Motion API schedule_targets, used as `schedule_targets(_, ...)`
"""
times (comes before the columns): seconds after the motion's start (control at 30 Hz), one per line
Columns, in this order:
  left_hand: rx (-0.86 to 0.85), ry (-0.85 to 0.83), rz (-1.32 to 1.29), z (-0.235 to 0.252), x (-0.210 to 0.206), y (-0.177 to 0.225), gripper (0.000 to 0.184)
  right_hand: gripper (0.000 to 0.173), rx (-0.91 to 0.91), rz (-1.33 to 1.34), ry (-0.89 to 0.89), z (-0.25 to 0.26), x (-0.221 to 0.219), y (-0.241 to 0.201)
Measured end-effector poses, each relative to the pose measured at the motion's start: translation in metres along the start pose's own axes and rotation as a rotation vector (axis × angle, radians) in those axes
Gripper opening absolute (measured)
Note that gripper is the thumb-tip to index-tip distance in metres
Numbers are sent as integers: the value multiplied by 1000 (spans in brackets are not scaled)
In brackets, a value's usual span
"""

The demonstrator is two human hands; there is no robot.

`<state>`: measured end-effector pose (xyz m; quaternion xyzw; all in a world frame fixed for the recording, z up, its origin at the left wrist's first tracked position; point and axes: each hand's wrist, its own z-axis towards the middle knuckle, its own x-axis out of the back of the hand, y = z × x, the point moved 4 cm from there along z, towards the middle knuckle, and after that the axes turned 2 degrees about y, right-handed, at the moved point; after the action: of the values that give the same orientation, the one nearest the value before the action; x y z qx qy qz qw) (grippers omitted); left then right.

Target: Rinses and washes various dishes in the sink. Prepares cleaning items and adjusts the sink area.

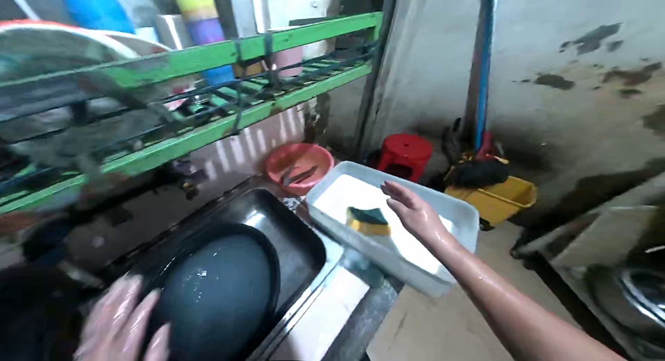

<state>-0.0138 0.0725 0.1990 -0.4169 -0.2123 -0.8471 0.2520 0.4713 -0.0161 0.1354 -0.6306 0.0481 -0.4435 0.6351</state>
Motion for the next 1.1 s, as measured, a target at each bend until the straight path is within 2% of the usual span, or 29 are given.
schedule_targets(0.1, -49, -96, 13, 109, -89, 45, 55, 46, 23, -281, -350, 36, -8, 23)
schedule_targets(0.17, -33, -250, 14, 177, -152, 65, 58, 61, 55, -455, -638, 52, -24, 39)
schedule_targets(0.23, 56, -438, 32, 240, -211, 76, 65, 76, 100, -544, -860, 61, -42, 55)
schedule_targets(0.3, 191, -566, 78, 289, -266, 75, 72, 86, 135, -561, -938, 63, -59, 68)
schedule_targets(0.37, 333, -645, 117, 316, -313, 64, 80, 95, 121, -584, -983, 60, -68, 76)
schedule_targets(0.47, 506, -830, 177, 325, -362, 52, 92, 97, 128, -600, -988, 52, -71, 83)
schedule_targets(0.5, 524, -863, 185, 325, -371, 51, 90, 96, 131, -607, -992, 50, -70, 81)
schedule_targets(0.67, 543, -897, 288, 338, -370, 68, 65, 85, 133, -565, -931, 49, -72, 88)
schedule_targets(0.77, 615, -788, 175, 341, -342, 70, 58, 73, -22, -494, -868, 53, -68, 86)
schedule_targets(0.83, 695, -705, -22, 333, -317, 66, 56, 65, -135, -460, -837, 60, -69, 89)
schedule_targets(0.87, 753, -659, -173, 324, -304, 66, 53, 65, -121, -468, -833, 62, -69, 90)
schedule_targets(1.0, 989, -534, -785, 255, -267, 63, 43, 57, 128, -589, -814, 64, -72, 88)
schedule_targets(1.03, 1040, -522, -895, 235, -259, 66, 41, 55, 118, -597, -788, 66, -70, 87)
schedule_targets(1.1, 1086, -545, -986, 197, -242, 75, 38, 53, -41, -508, -697, 74, -62, 88)
